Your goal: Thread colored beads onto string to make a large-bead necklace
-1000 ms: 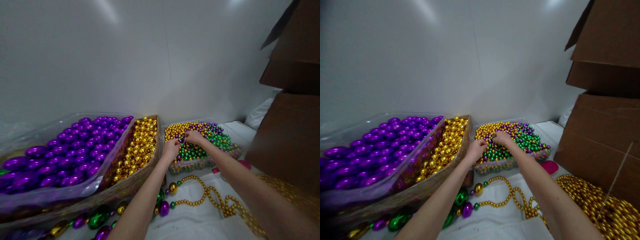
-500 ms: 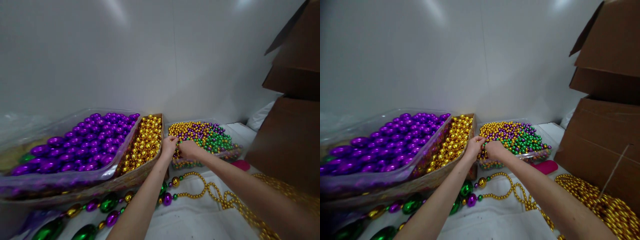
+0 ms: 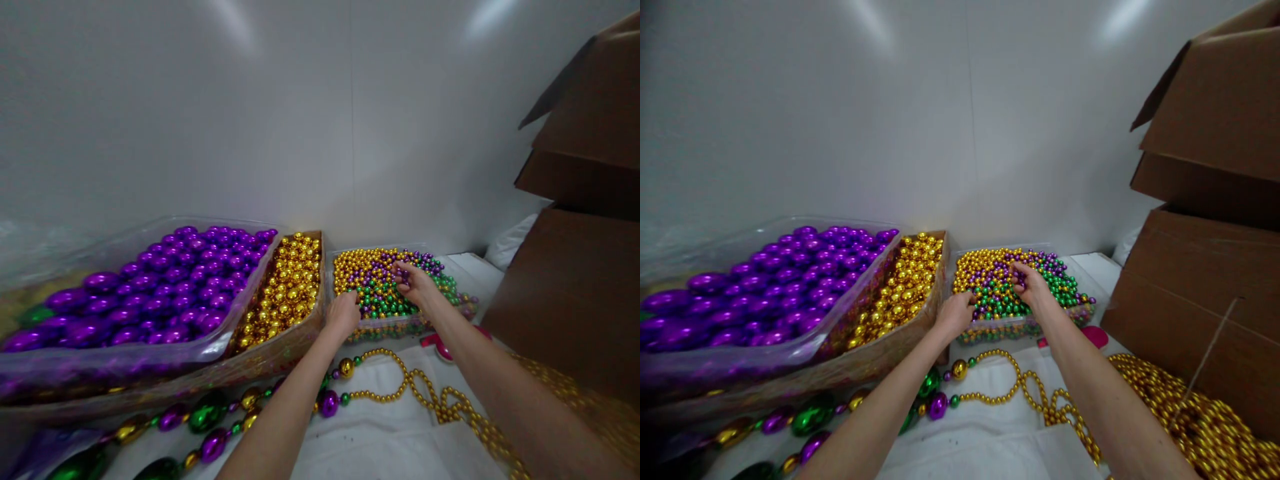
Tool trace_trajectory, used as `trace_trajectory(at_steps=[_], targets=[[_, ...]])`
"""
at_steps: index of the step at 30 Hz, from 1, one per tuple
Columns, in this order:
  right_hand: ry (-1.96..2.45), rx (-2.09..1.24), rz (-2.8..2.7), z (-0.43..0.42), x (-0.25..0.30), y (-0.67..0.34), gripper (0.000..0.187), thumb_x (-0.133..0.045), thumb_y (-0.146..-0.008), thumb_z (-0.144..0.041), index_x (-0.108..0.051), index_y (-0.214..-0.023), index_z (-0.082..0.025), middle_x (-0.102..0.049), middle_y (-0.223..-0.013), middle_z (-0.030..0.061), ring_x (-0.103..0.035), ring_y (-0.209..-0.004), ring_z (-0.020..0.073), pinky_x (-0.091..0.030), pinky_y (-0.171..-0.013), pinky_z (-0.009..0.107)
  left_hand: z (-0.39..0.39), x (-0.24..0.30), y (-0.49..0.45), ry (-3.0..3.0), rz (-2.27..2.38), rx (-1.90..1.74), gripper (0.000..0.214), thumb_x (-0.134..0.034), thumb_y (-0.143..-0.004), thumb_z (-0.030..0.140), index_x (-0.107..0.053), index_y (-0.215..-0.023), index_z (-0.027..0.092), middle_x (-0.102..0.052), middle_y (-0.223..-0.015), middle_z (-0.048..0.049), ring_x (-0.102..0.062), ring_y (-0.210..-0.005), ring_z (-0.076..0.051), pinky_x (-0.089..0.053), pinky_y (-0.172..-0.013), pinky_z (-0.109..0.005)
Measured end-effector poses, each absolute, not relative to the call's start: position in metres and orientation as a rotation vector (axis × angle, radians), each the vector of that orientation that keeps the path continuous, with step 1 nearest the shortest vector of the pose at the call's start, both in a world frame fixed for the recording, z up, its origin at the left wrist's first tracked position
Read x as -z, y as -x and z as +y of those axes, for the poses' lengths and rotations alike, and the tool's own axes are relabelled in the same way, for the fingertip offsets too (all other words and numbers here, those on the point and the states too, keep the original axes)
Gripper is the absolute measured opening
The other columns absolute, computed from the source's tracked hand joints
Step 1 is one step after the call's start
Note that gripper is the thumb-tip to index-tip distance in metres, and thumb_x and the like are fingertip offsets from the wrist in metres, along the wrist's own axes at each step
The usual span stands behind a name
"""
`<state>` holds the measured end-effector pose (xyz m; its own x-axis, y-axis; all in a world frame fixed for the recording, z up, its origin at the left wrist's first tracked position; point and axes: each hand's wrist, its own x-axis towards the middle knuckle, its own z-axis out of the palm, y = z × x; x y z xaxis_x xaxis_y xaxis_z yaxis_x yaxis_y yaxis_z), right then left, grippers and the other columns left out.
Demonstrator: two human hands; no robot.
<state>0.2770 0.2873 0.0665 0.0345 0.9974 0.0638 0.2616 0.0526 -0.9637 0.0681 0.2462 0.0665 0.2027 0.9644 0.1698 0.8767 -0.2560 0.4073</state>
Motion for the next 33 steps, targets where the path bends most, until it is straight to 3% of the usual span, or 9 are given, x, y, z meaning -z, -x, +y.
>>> trace_trajectory(at_steps=[7, 15, 24, 27, 30, 33], targets=[[1.673, -0.778, -1.6, 0.339, -0.064, -0.213, 0.029, -0.055, -0.09, -0.031, -0.056, -0.115, -0.016, -0.058, -0.116, 0.0078, -0.059, -0.098, 0.0207, -0.051, -0.081, 0.04, 0.234, -0.062, -0.071, -2.409, 1.821, -0.481, 0.023, -0.042, -0.086, 0.015, -0.06, -0.101, 0.017, -0.064, -0.103, -0.0127, -0.062, -0.097, -0.025, -0.045, -0.083, -0.035], [2.038, -0.516, -1.998, 0.368, -0.068, -0.189, 0.032, -0.056, -0.09, -0.031, -0.055, -0.118, -0.015, -0.056, -0.119, 0.0096, -0.058, -0.1, 0.0215, -0.05, -0.084, 0.042, 0.249, -0.069, -0.065, -2.36, 1.73, -0.368, 0.021, -0.054, -0.079, 0.019, -0.063, -0.099, 0.019, -0.067, -0.104, -0.0105, -0.061, -0.1, -0.024, -0.045, -0.082, -0.031], [2.055, -0.536, -2.161, 0.365, -0.073, -0.206, 0.03, -0.055, -0.09, -0.03, -0.055, -0.117, -0.017, -0.057, -0.118, 0.0088, -0.059, -0.099, 0.0206, -0.05, -0.083, 0.041, 0.262, -0.068, -0.065, -2.105, 1.624, -0.518, 0.009, -0.065, -0.066, 0.012, -0.065, -0.072, 0.017, -0.068, -0.086, -0.0098, -0.061, -0.095, -0.027, -0.044, -0.079, -0.033], [1.961, -0.646, -2.054, 0.354, -0.069, -0.219, 0.028, -0.055, -0.09, -0.031, -0.057, -0.115, -0.018, -0.057, -0.118, 0.0079, -0.059, -0.099, 0.0204, -0.051, -0.083, 0.04, 0.259, -0.071, -0.063, -1.963, 1.538, -0.622, 0.002, -0.064, -0.071, 0.016, -0.062, -0.072, 0.016, -0.064, -0.074, -0.0055, -0.061, -0.081, -0.02, -0.044, -0.067, -0.027], [1.862, -0.792, -1.883, 0.343, -0.064, -0.235, 0.03, -0.055, -0.09, -0.032, -0.057, -0.115, -0.015, -0.058, -0.115, 0.0074, -0.06, -0.096, 0.021, -0.052, -0.08, 0.04, 0.248, -0.076, -0.061, -1.779, 1.407, -0.702, 0.017, -0.051, -0.085, 0.03, -0.06, -0.083, 0.016, -0.058, -0.068, -0.001, -0.054, -0.057, -0.011, -0.036, -0.047, -0.02], [1.771, -0.941, -1.693, 0.335, -0.062, -0.246, 0.031, -0.055, -0.09, -0.032, -0.056, -0.116, -0.015, -0.058, -0.115, 0.008, -0.06, -0.096, 0.0205, -0.052, -0.08, 0.04, 0.24, -0.081, -0.063, -1.622, 1.302, -0.75, 0.025, -0.044, -0.089, 0.038, -0.056, -0.085, 0.016, -0.053, -0.066, 0.0019, -0.043, -0.044, -0.006, -0.026, -0.039, -0.018]])
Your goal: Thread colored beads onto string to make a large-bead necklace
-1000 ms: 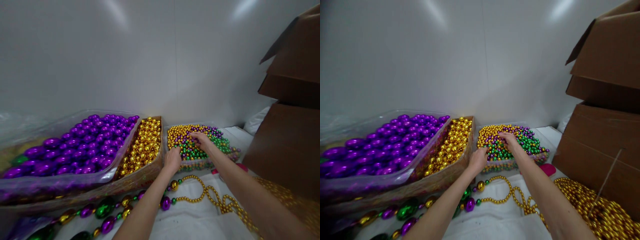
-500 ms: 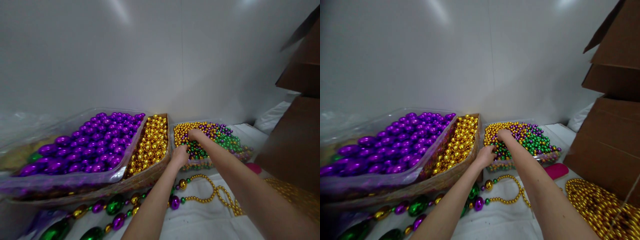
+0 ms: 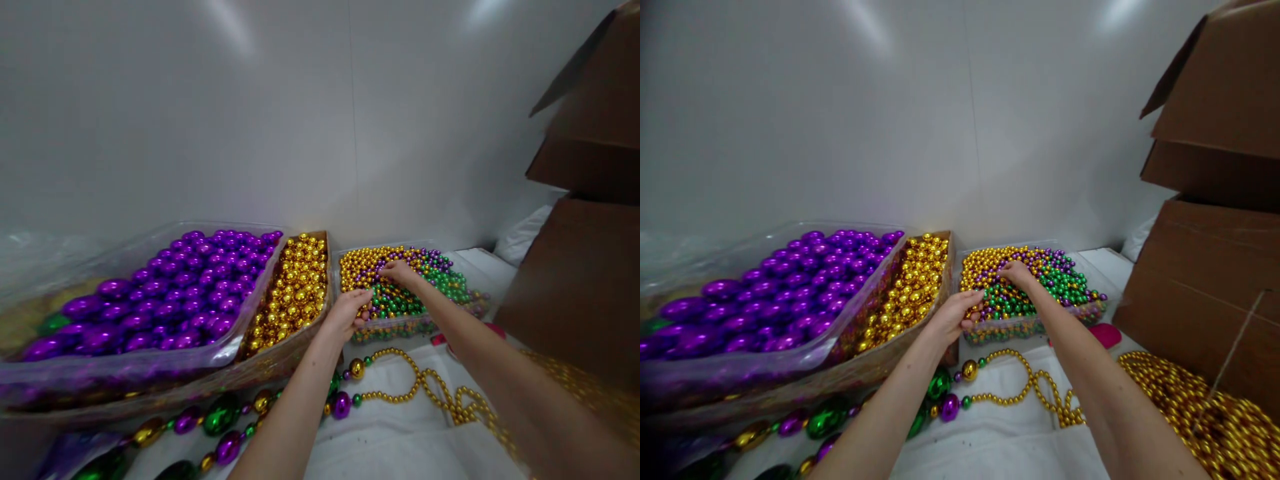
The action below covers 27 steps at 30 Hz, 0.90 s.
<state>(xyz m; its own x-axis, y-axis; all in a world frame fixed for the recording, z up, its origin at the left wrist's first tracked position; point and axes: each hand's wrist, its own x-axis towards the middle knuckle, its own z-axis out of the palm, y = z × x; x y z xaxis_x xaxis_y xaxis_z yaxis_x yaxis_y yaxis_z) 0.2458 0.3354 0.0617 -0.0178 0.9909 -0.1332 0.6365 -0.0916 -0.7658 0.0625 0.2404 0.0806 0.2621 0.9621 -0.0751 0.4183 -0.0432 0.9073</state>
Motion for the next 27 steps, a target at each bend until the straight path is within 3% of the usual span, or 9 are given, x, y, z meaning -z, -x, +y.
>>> trace_trajectory(at_steps=[5, 10, 14, 20, 27], targets=[[1.533, -1.203, -1.426, 0.328, -0.064, -0.25, 0.03, -0.055, -0.09, -0.032, -0.055, -0.116, -0.015, -0.059, -0.113, 0.0079, -0.061, -0.093, 0.0193, -0.052, -0.078, 0.039, 0.248, -0.086, -0.07, -1.495, 1.29, -0.756, 0.023, -0.055, -0.084, 0.034, -0.05, -0.07, 0.016, -0.039, -0.053, 0.0066, -0.031, -0.036, -0.003, -0.019, -0.036, -0.017], [1.181, -1.424, -1.204, 0.315, -0.059, -0.26, 0.03, -0.053, -0.091, -0.034, -0.055, -0.114, -0.015, -0.06, -0.107, 0.0069, -0.062, -0.085, 0.0167, -0.053, -0.072, 0.035, 0.259, -0.084, -0.068, -1.53, 1.318, -0.685, 0.028, -0.057, -0.082, 0.037, -0.05, -0.066, 0.015, -0.046, -0.054, 0.0046, -0.036, -0.037, -0.004, -0.021, -0.037, -0.018], [0.936, -1.544, -1.066, 0.3, -0.05, -0.268, 0.027, -0.052, -0.092, -0.035, -0.056, -0.109, -0.014, -0.061, -0.095, 0.0043, -0.06, -0.072, 0.0124, -0.053, -0.062, 0.028, 0.263, -0.075, -0.067, -1.673, 1.441, -0.664, 0.026, -0.058, -0.081, 0.034, -0.055, -0.064, 0.015, -0.041, -0.047, 0.0062, -0.036, -0.04, -0.007, -0.025, -0.041, -0.02], [0.71, -1.633, -0.925, 0.284, -0.056, -0.271, 0.027, -0.049, -0.093, -0.037, -0.056, -0.102, -0.013, -0.058, -0.081, 0.0004, -0.053, -0.056, 0.0072, -0.045, -0.046, 0.019, 0.27, -0.07, -0.07, -2.012, 1.587, -0.546, 0.008, -0.064, -0.072, 0.021, -0.067, -0.067, 0.016, -0.061, -0.06, 0.0001, -0.054, -0.06, -0.013, -0.036, -0.055, -0.022], [0.633, -1.693, -0.851, 0.252, -0.073, -0.266, 0.021, -0.041, -0.093, -0.03, -0.057, -0.096, -0.017, -0.063, -0.079, 0.0054, -0.053, -0.056, 0.0097, -0.024, -0.031, 0.013, 0.264, -0.077, -0.065, -2.247, 1.672, -0.358, 0.018, -0.056, -0.078, 0.025, -0.072, -0.081, 0.017, -0.071, -0.081, -0.0057, -0.063, -0.077, -0.018, -0.043, -0.064, -0.024]])
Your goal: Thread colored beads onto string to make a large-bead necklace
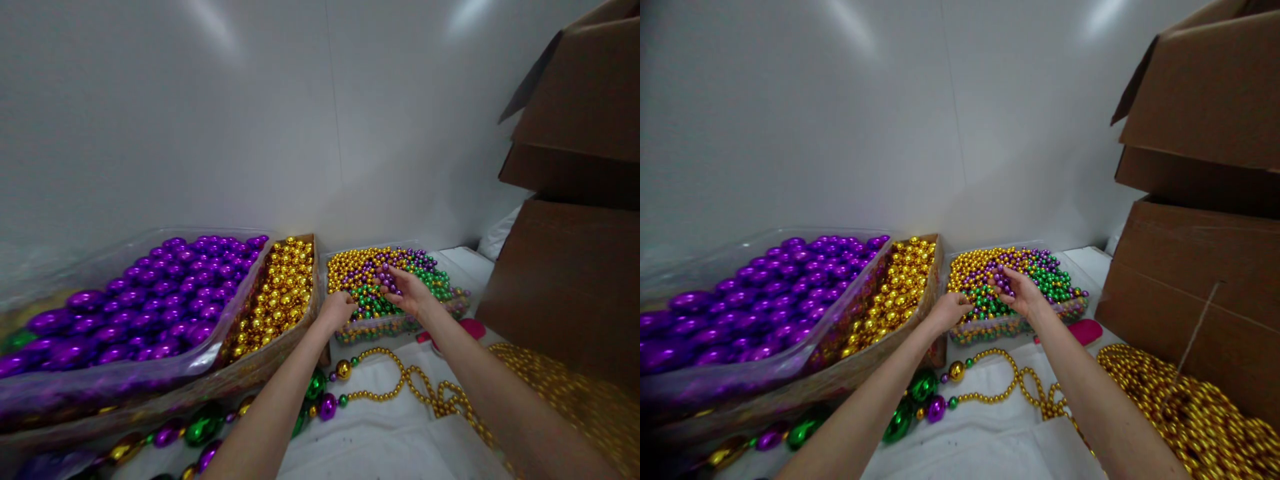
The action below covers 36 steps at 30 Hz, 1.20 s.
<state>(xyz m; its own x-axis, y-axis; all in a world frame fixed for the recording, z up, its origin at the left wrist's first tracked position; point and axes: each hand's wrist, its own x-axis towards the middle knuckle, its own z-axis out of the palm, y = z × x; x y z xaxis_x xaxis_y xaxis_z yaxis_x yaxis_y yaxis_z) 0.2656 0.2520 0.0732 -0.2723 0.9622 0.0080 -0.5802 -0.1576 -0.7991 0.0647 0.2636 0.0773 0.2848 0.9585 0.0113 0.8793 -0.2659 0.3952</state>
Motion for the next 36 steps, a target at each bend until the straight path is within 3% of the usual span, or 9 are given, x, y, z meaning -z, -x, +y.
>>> trace_trajectory(at_steps=[6, 13, 17, 20, 24, 28, 31, 36], targets=[[0.665, -1.726, -0.788, 0.213, -0.073, -0.258, 0.023, -0.04, -0.094, -0.031, -0.058, -0.096, -0.017, -0.067, -0.083, 0.0088, -0.054, -0.057, 0.0102, -0.026, -0.032, 0.013, 0.258, -0.091, -0.068, -2.376, 1.683, -0.112, 0.014, -0.062, -0.073, 0.019, -0.071, -0.083, 0.017, -0.07, -0.091, -0.0102, -0.064, -0.089, -0.023, -0.047, -0.073, -0.029], [0.759, -1.732, -0.704, 0.211, -0.061, -0.261, 0.018, -0.044, -0.094, -0.026, -0.057, -0.091, -0.014, -0.065, -0.077, 0.0062, -0.054, -0.052, 0.0077, -0.027, -0.031, 0.011, 0.257, -0.093, -0.068, -2.444, 1.646, 0.075, 0.023, -0.058, -0.086, 0.032, -0.062, -0.1, 0.015, -0.064, -0.103, -0.007, -0.06, -0.095, -0.019, -0.049, -0.083, -0.04], [0.839, -1.732, -0.686, 0.228, -0.058, -0.265, 0.015, -0.052, -0.092, -0.026, -0.057, -0.093, -0.012, -0.059, -0.075, -0.0012, -0.05, -0.049, 0.0044, -0.038, -0.038, 0.013, 0.257, -0.09, -0.069, -2.464, 1.643, 0.106, 0.025, -0.056, -0.087, 0.032, -0.06, -0.104, 0.015, -0.062, -0.107, -0.0076, -0.059, -0.098, -0.02, -0.049, -0.085, -0.041], [0.859, -1.728, -0.687, 0.235, -0.061, -0.268, 0.017, -0.054, -0.091, -0.027, -0.058, -0.098, -0.012, -0.058, -0.078, -0.0014, -0.052, -0.052, 0.0052, -0.044, -0.044, 0.017, 0.259, -0.09, -0.069, -2.467, 1.615, 0.119, 0.025, -0.056, -0.087, 0.032, -0.06, -0.105, 0.015, -0.061, -0.109, -0.0077, -0.059, -0.098, -0.02, -0.049, -0.085, -0.041], [0.837, -1.728, -0.686, 0.231, -0.068, -0.269, 0.018, -0.05, -0.093, -0.028, -0.058, -0.098, -0.013, -0.059, -0.076, 0.0001, -0.051, -0.05, 0.0056, -0.038, -0.038, 0.014, 0.26, -0.093, -0.067, -2.45, 1.571, 0.099, 0.023, -0.056, -0.087, 0.031, -0.06, -0.103, 0.015, -0.061, -0.108, -0.0074, -0.058, -0.098, -0.02, -0.049, -0.086, -0.041], [0.792, -1.733, -0.675, 0.213, -0.073, -0.267, 0.03, -0.038, -0.097, -0.037, -0.06, -0.101, -0.016, -0.064, -0.077, 0.007, -0.054, -0.054, 0.0093, -0.027, -0.032, 0.013, 0.259, -0.095, -0.063, -2.378, 1.539, 0.014, 0.018, -0.058, -0.086, 0.028, -0.062, -0.098, 0.015, -0.062, -0.105, -0.0066, -0.058, -0.097, -0.019, -0.048, -0.086, -0.041], [0.768, -1.758, -0.671, 0.198, -0.075, -0.265, 0.038, -0.035, -0.096, -0.043, -0.061, -0.103, -0.016, -0.067, -0.084, 0.0104, -0.056, -0.058, 0.0113, -0.028, -0.033, 0.014, 0.259, -0.095, -0.061, -2.249, 1.54, -0.096, 0.016, -0.059, -0.084, 0.025, -0.061, -0.095, 0.014, -0.063, -0.098, -0.0055, -0.06, -0.089, -0.017, -0.049, -0.079, -0.036], [0.754, -1.796, -0.63, 0.16, -0.064, -0.265, 0.037, -0.037, -0.095, -0.043, -0.063, -0.104, -0.017, -0.067, -0.089, 0.0118, -0.057, -0.061, 0.0122, -0.031, -0.035, 0.016, 0.26, -0.102, -0.062, -1.932, 1.481, -0.249, 0.01, -0.055, -0.082, 0.017, -0.063, -0.087, 0.013, -0.066, -0.073, -0.003, -0.057, -0.057, -0.01, -0.042, -0.05, -0.02]])
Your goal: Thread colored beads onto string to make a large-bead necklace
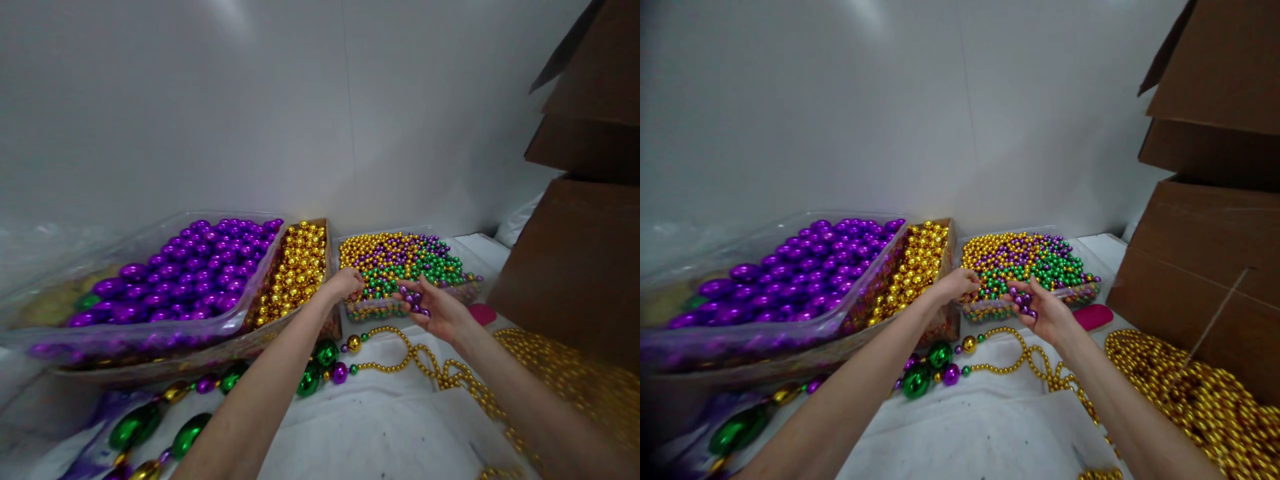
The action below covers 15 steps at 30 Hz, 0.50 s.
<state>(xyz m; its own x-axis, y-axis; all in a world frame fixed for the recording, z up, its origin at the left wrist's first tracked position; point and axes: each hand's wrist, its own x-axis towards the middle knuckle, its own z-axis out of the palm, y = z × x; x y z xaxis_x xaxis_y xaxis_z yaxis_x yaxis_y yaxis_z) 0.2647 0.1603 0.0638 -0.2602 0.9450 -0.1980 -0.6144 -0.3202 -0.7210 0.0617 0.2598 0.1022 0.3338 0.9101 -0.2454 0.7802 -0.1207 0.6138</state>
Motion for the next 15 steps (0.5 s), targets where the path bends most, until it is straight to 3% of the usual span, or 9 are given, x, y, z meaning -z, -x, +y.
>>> trace_trajectory(at_steps=[4, 11, 15], targets=[[0.678, -1.912, -0.443, 0.113, -0.035, -0.254, 0.036, -0.043, -0.093, -0.043, -0.065, -0.104, -0.017, -0.067, -0.089, 0.0123, -0.057, -0.061, 0.0116, -0.032, -0.037, 0.014, 0.258, -0.115, -0.061, -1.757, 1.325, -0.315, 0.018, -0.049, -0.087, 0.02, -0.066, -0.092, 0.013, -0.07, -0.082, -0.0066, -0.059, -0.056, -0.009, -0.039, -0.044, -0.016], [0.619, -2.063, -0.184, 0.045, 0.012, -0.216, 0.034, -0.055, -0.087, -0.045, -0.067, -0.099, -0.016, -0.066, -0.082, 0.0106, -0.054, -0.055, 0.0089, -0.022, -0.035, 0.012, 0.252, -0.122, -0.059, -1.798, 1.267, -0.371, 0.046, -0.029, -0.096, 0.043, -0.064, -0.106, 0.015, -0.068, -0.097, -0.0109, -0.064, -0.071, -0.009, -0.049, -0.056, -0.017], [0.698, -2.13, -0.225, 0.025, 0.023, -0.207, 0.037, -0.059, -0.081, -0.052, -0.068, -0.095, -0.019, -0.067, -0.078, 0.008, -0.053, -0.053, 0.0089, -0.018, -0.035, 0.014, 0.25, -0.119, -0.064, -1.982, 1.393, -0.223, 0.033, -0.044, -0.092, 0.039, -0.066, -0.101, 0.017, -0.069, -0.095, -0.0078, -0.064, -0.075, -0.013, -0.048, -0.057, -0.019]])
